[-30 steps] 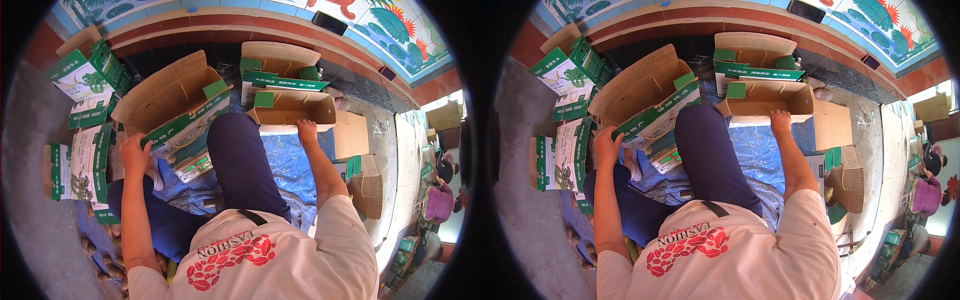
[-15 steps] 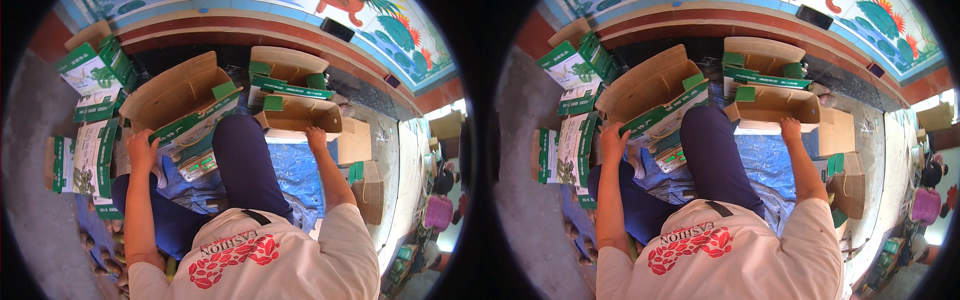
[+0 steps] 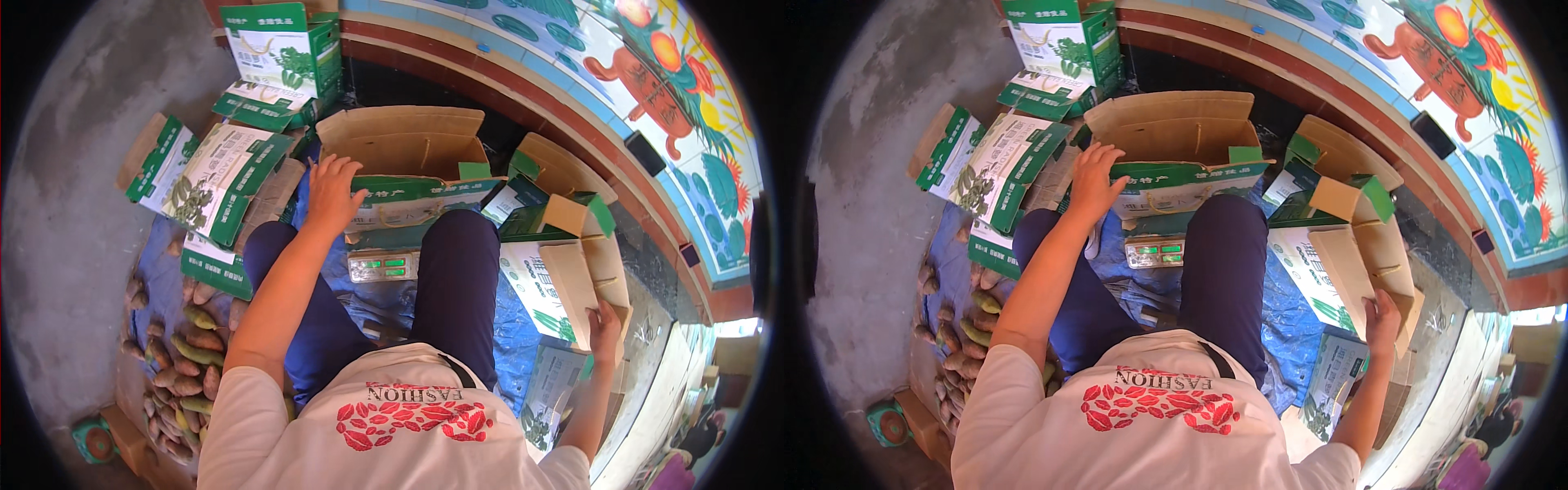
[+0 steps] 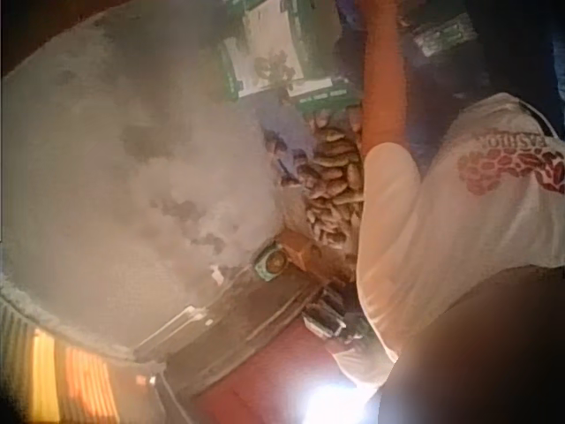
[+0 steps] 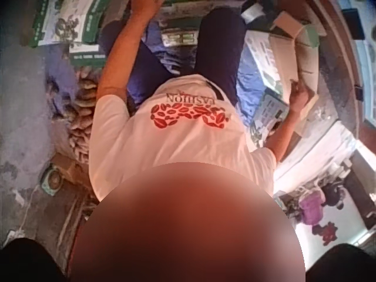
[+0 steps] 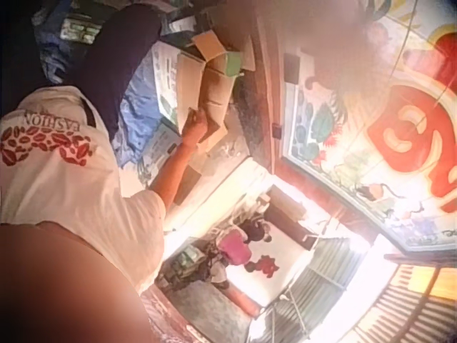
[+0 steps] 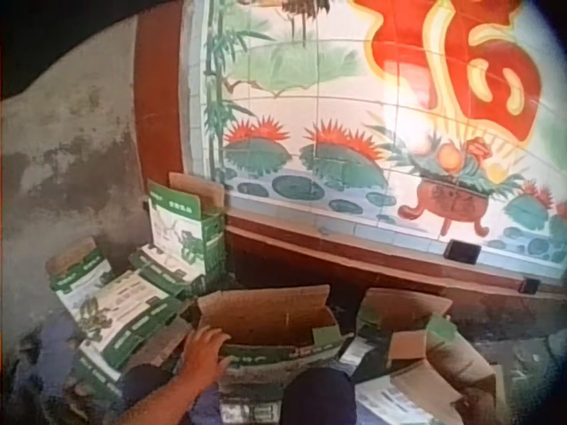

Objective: Manually sorting and packing tubers into cardboard boxes and weighing them on a scale.

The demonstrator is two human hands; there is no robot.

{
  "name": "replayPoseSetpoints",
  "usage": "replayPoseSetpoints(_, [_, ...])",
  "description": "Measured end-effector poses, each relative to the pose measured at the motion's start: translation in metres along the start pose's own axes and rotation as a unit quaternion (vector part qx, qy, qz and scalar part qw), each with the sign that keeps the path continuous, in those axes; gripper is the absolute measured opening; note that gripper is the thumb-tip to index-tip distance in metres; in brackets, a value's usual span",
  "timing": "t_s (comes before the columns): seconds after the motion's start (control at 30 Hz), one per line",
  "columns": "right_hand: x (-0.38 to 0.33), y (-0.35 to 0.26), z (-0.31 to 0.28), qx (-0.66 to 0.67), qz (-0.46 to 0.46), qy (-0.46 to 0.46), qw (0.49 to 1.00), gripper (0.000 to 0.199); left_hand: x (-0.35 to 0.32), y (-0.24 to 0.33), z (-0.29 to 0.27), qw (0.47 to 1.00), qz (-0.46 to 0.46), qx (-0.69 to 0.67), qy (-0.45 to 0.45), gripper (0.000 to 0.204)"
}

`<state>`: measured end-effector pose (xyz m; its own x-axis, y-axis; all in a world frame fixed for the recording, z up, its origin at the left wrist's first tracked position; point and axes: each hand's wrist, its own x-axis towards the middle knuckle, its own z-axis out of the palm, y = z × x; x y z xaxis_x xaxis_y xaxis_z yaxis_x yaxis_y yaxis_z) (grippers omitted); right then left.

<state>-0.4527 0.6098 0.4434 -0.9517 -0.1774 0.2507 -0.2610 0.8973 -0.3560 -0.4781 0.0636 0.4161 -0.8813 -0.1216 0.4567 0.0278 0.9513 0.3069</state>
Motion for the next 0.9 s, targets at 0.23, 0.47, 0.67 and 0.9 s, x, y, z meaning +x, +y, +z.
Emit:
replayPoseSetpoints(0.23, [0.027, -0.080, -0.059, 0.018, -0.070, 0.055, 0.996, 0.017, -0.001, 0.003, -0.010, 0.997, -0.004, -0.040, 0.070, 0.046])
replayPoseSetpoints(0.47, [0.084, -0.159, -0.070, -0.101, -0.192, 0.167, 0.962, 0.018, 0.005, 0.060, -0.076, 0.956, -0.003, -0.291, 0.043, 0.056])
replayPoseSetpoints(0.67, [0.124, -0.235, -0.049, -0.128, -0.325, 0.243, 0.905, 0.019, 0.005, 0.089, -0.105, 0.900, -0.026, -0.434, 0.026, 0.077])
replayPoseSetpoints(0.9, [0.151, -0.316, -0.018, -0.097, -0.499, 0.231, 0.830, 0.023, 0.009, 0.080, -0.133, 0.722, -0.152, -0.672, 0.066, 0.082])
